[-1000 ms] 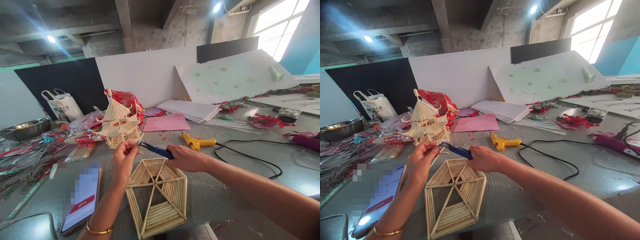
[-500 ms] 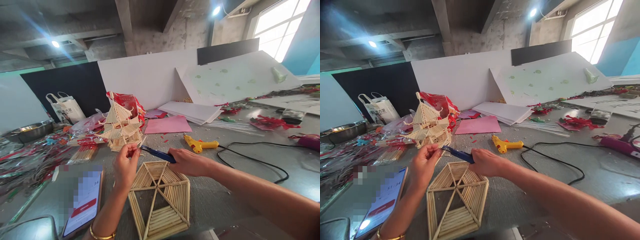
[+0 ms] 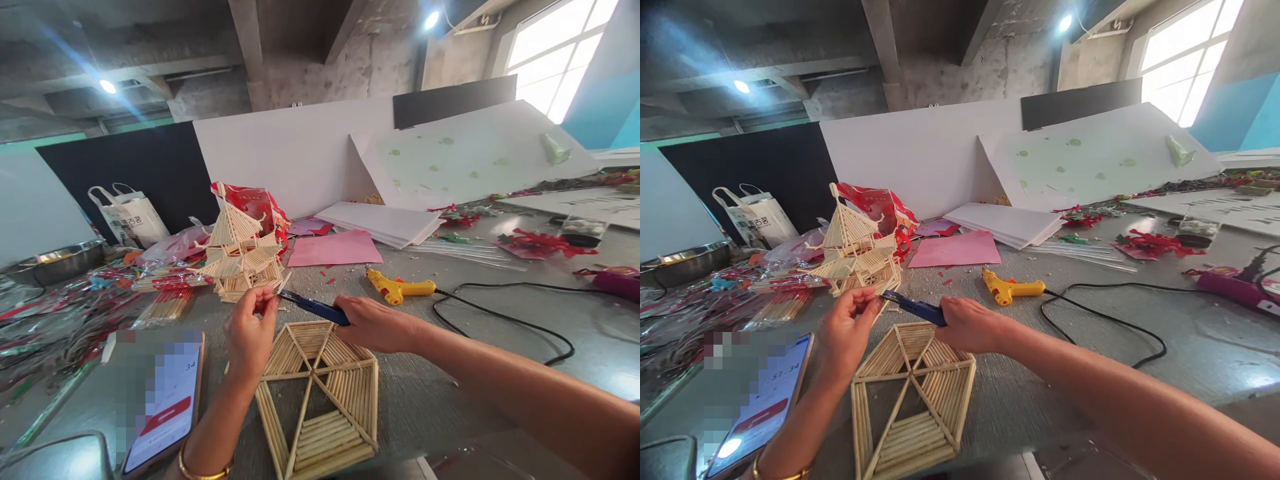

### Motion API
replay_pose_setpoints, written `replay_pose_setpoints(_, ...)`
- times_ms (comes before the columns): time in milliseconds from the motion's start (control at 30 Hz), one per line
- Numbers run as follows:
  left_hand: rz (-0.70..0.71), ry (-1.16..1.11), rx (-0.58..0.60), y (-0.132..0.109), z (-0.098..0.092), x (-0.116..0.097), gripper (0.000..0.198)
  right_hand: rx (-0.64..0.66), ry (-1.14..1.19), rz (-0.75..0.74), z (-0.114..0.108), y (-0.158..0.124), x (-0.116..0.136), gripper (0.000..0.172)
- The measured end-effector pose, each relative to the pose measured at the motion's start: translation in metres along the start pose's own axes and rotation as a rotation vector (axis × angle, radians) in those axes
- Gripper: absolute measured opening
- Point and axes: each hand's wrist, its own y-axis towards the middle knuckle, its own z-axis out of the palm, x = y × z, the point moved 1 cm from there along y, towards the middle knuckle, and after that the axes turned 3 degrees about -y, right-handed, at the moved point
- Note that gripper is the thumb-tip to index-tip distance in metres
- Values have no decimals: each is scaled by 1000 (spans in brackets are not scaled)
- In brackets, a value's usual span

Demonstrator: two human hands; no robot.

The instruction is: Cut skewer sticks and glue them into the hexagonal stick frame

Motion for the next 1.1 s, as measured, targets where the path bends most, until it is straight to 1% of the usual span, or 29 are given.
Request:
replay_pose_setpoints(133,12,15,-8,0,1,0,15,-12,0,-12,1,2,-1,21)
replay_pose_setpoints(267,-16,-12,2,1,1,-1,16,-17,-2,-18,1,2,-1,20)
replay_pose_setpoints(500,-151,-254,30,3,2,3,24,-10,9,-15,-1,0,-2,20)
replay_pose_setpoints(567,-144,-235,28,3,2,4,25,6,15,-10,-1,0,-1,20)
replay_pose_setpoints(633,-112,-168,25,2,2,3,24,16,14,2,-1,0,-1,21)
replay_pose_setpoints(767,-47,-57,21,1,1,0,21,0,2,-7,0,1,-2,21)
replay_pose_setpoints(900,-18,9,9,1,2,-2,18,-6,4,-10,1,1,-2,21)
replay_pose_setpoints(1000,-2,26,4,1,3,-1,17,0,-3,-9,0,1,-2,21)
replay_pose_setpoints(1100,-23,-14,16,1,4,2,18,-1,-11,-16,0,1,-3,22)
